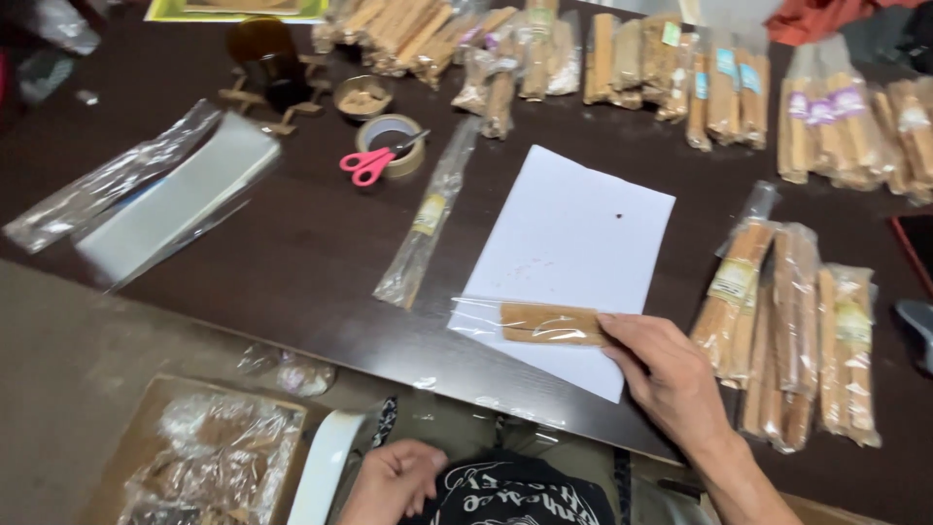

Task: The person takes wood pieces out of a plastic sleeve, groups them, and places them into a new plastic bag which they then seal by hand.

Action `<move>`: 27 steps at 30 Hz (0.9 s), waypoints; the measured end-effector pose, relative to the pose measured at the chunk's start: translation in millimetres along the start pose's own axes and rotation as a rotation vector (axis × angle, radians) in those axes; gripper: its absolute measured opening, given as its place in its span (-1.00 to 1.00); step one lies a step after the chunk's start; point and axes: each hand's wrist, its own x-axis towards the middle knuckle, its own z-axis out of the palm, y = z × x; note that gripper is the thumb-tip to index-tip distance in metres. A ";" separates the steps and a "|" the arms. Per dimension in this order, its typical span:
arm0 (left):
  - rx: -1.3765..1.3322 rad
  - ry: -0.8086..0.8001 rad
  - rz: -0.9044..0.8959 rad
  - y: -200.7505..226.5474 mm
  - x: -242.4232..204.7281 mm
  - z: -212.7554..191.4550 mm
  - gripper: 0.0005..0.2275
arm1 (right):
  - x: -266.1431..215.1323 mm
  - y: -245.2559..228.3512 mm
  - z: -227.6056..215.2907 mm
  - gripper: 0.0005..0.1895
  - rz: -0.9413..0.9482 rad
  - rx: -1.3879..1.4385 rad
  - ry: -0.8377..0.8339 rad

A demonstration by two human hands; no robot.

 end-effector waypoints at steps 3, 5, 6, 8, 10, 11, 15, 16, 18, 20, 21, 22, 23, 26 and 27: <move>-0.421 0.196 0.153 -8.8 1.4 5.5 -0.78 | -3.7 2.2 1.4 -0.65 -0.003 0.001 -0.011; -0.623 0.246 0.174 8.3 -6.6 10.9 -0.66 | -4.0 3.1 2.6 -0.65 -0.014 -0.002 -0.003; -0.639 0.248 0.188 14.7 -10.4 12.7 -0.67 | -5.0 2.7 2.5 -0.66 -0.002 0.001 -0.002; -0.654 0.250 0.204 24.7 -15.2 16.6 -0.67 | -6.1 3.0 2.7 -0.66 0.011 0.004 0.000; -0.708 0.251 0.160 30.7 -17.4 21.5 -0.74 | -7.1 4.1 2.4 -0.64 0.020 0.013 -0.004; -0.708 0.248 0.158 34.5 -18.6 24.2 -0.74 | -6.7 4.5 2.4 -0.64 0.021 0.011 -0.004; -0.731 0.309 0.122 48.2 -25.7 35.7 -0.86 | -7.2 4.3 1.5 -0.66 0.026 0.013 -0.008; -0.736 0.350 0.141 52.5 -27.4 38.0 -0.88 | -6.8 4.0 1.4 -0.67 0.033 0.011 -0.009; -0.652 0.394 0.251 49.0 -28.2 36.7 -0.91 | -7.3 6.3 1.3 -0.66 0.034 0.019 -0.012; -0.562 0.433 0.359 53.8 -33.7 35.3 -0.92 | -7.2 6.5 1.1 -0.65 0.040 0.027 -0.014; -0.472 0.444 0.433 60.5 -39.1 34.4 -0.92 | -6.4 5.3 0.8 -0.66 0.059 0.043 -0.009; -0.383 0.453 0.505 67.3 -44.2 34.3 -0.91 | -5.4 4.2 -0.5 -0.68 0.076 0.057 -0.005; -0.381 0.447 0.503 81.9 -51.8 32.0 -0.91 | -4.9 4.1 -0.1 -0.68 0.081 0.053 -0.003; -0.064 0.143 0.482 130.4 -66.8 32.3 -0.92 | -3.3 4.0 -2.4 -0.69 0.065 0.054 0.005; 0.079 -0.010 0.555 148.2 -69.1 35.7 -0.89 | -1.9 3.0 -3.5 -0.71 0.058 0.080 -0.001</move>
